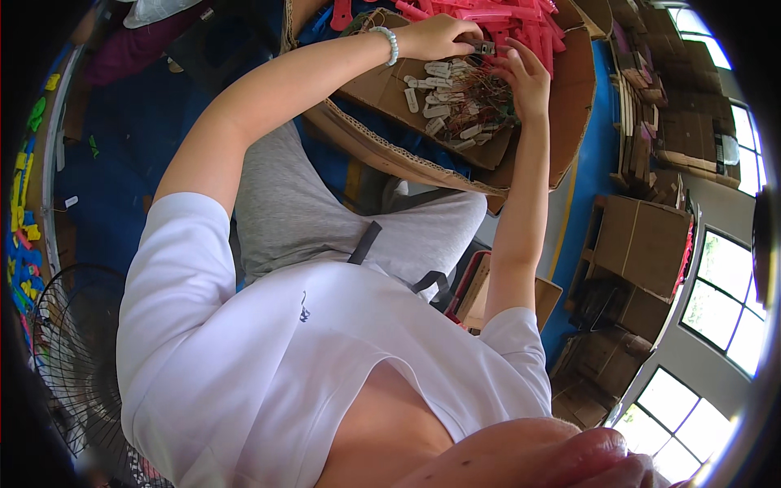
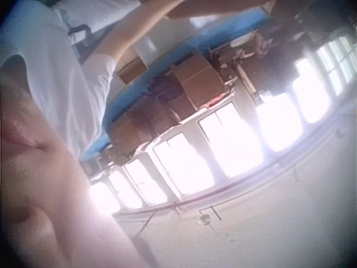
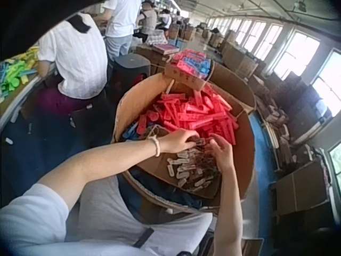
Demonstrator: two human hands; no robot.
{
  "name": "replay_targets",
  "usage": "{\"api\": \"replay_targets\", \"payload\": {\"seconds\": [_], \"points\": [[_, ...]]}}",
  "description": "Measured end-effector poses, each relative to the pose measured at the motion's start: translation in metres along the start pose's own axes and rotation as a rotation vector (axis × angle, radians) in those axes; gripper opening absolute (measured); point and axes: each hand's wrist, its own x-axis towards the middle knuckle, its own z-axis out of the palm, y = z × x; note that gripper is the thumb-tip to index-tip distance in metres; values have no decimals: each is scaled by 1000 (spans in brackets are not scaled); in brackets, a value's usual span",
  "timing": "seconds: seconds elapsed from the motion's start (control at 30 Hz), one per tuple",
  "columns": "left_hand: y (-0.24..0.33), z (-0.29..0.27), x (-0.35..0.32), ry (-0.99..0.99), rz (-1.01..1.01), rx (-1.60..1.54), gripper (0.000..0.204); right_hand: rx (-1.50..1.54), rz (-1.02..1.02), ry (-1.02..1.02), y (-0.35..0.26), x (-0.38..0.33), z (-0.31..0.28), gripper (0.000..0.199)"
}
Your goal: Assembling small metal and plastic components for a lighting fixture or device.
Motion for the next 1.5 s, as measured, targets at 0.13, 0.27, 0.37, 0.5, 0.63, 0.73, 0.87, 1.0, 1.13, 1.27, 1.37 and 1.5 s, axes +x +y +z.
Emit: {"api": "replay_targets", "payload": {"seconds": [0.13,0.27,0.37,0.5,0.63,0.73,0.87,1.0,1.13,1.27,1.37,1.5], "points": [[-3,2,0,-72,41,-66,31,-285,-34,-77,10,7,-5,20],[-3,0,-1,-63,69,-51,31,-285,-45,-93,8,1,-1,17],[4,-2,0,-80,103,-64,27,-252,-26,-77,13,4,-9,16],[13,-1,3,-88,62,-59,30,-90,18,-25,23,7,-21,19],[-9,-1,1,-41,159,-17,33,-68,10,-1,6,-1,21,24],[5,-8,5,-18,213,2,30,-314,-20,-84,10,-3,20,29],[26,-21,3,-8,103,3,34,-104,19,-71,18,4,13,25],[28,-29,2,-106,-22,-26,31,-46,73,-76,19,4,14,23],[30,-31,1,-144,17,-58,28,-174,25,-83,18,3,15,22],[30,-40,1,-154,-56,-129,31,-197,18,-58,10,2,10,21],[34,-43,4,-163,-51,-122,29,-149,0,-71,16,5,-2,20],[31,-39,3,-134,-32,-35,26,-121,-12,-79,21,6,2,19]]}}
